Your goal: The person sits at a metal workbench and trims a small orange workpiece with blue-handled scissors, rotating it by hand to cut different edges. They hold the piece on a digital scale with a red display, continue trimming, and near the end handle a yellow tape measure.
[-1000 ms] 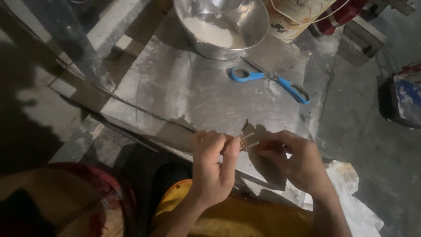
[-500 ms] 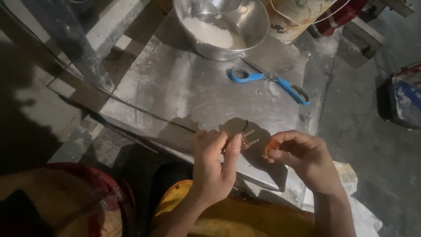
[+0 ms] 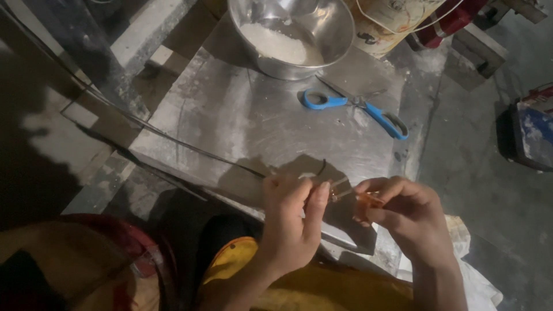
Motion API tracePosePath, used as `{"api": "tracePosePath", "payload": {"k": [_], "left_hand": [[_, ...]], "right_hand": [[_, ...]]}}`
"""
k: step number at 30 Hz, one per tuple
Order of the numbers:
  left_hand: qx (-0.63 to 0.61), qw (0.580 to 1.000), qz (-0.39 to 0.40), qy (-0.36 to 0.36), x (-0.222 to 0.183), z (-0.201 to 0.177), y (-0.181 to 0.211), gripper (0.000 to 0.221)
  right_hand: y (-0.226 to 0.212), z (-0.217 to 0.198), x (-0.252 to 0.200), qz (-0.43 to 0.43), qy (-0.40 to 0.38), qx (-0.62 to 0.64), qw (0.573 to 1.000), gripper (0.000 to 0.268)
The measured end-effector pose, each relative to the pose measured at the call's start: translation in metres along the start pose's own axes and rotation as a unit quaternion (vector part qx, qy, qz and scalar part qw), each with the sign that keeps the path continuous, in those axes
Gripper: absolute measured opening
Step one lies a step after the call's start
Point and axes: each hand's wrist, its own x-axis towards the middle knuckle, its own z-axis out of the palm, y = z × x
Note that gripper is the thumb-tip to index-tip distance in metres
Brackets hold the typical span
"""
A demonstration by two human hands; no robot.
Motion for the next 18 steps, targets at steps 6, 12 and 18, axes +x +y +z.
{"api": "tracePosePath", "payload": {"k": [6, 12, 18], "left_hand": [[0.015, 1.000, 0.001, -0.012, -0.005, 0.010, -0.007, 0.019], [0.006, 1.000, -0.016, -0.025, -0.002, 0.006, -0.005, 0.017], [0.015, 1.000, 0.009, -0.014, -0.001, 0.004, -0.002, 0.013]], "right_hand": [[0.008, -0.015, -0.006, -0.024, 0.013, 0.016, 0.999, 0.014], [0.000, 0.003, -0.006, -0.069, 0.023, -0.110, 0.991, 0.018], [-0.013, 0.042, -0.012, -0.101, 0.062, -0.248, 0.961, 0.033]]}}
